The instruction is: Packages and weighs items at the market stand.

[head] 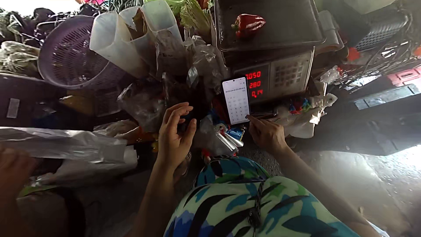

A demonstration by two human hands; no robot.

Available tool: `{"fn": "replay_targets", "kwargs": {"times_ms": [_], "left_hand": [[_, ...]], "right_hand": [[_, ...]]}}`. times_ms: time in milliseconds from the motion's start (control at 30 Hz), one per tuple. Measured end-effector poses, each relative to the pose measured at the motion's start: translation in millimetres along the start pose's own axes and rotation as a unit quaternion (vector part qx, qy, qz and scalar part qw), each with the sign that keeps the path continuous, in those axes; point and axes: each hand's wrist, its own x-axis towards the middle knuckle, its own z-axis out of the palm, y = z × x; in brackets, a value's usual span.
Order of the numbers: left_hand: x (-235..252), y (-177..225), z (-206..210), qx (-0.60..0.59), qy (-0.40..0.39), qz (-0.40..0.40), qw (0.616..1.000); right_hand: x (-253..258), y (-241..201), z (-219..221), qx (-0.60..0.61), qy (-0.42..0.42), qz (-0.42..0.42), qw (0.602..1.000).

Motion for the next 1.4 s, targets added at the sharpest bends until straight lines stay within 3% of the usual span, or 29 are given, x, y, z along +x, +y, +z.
{"fn": "replay_targets", "kwargs": {"times_ms": [367, 633, 733, 833, 900, 1000, 1067, 1133, 1233, 1300, 1367, 1400], "left_hand": [[-3, -3, -4, 0.014, 0.002, -0.011, 1.000], [-7, -17, -18, 0.058, 0.038, -0.024, 0.997], [-7, -32, -35, 0.121, 0.052, -0.050, 0.990], [-6, -48, -55, 0.189, 0.043, -0.085, 0.977], [0, -57, -66, 0.224, 0.012, -0.126, 0.966], [12, -68, -72, 0.257, -0.043, -0.200, 0.944], [17, -81, -71, 0.273, -0.076, -0.222, 0.933], [19, -96, -67, 0.283, -0.094, -0.225, 0.928], [20, -115, -60, 0.268, -0.099, -0.206, 0.936], [19, -123, -59, 0.255, -0.099, -0.168, 0.947], [17, -127, -60, 0.232, -0.121, -0.137, 0.955], [18, -128, -61, 0.217, -0.136, -0.126, 0.959]], "right_hand": [[11, -16, 20, 0.022, -0.033, -0.055, 0.998], [29, -26, 20, 0.026, -0.027, -0.028, 0.999], [67, -27, -16, 0.043, -0.007, -0.005, 0.999], [139, -19, -57, -0.043, 0.027, 0.010, 0.999], [198, -14, -77, -0.109, -0.014, 0.042, 0.993], [276, 16, -81, -0.090, -0.172, 0.030, 0.981], [309, 30, -73, -0.045, -0.286, -0.005, 0.957], [321, 30, -66, -0.031, -0.323, -0.021, 0.946], [313, 16, -68, -0.007, -0.255, -0.037, 0.966], [302, -22, -63, 0.062, -0.184, -0.062, 0.979], [287, -85, -36, 0.235, -0.150, -0.058, 0.959], [281, -117, -12, 0.337, -0.156, -0.052, 0.927]]}}
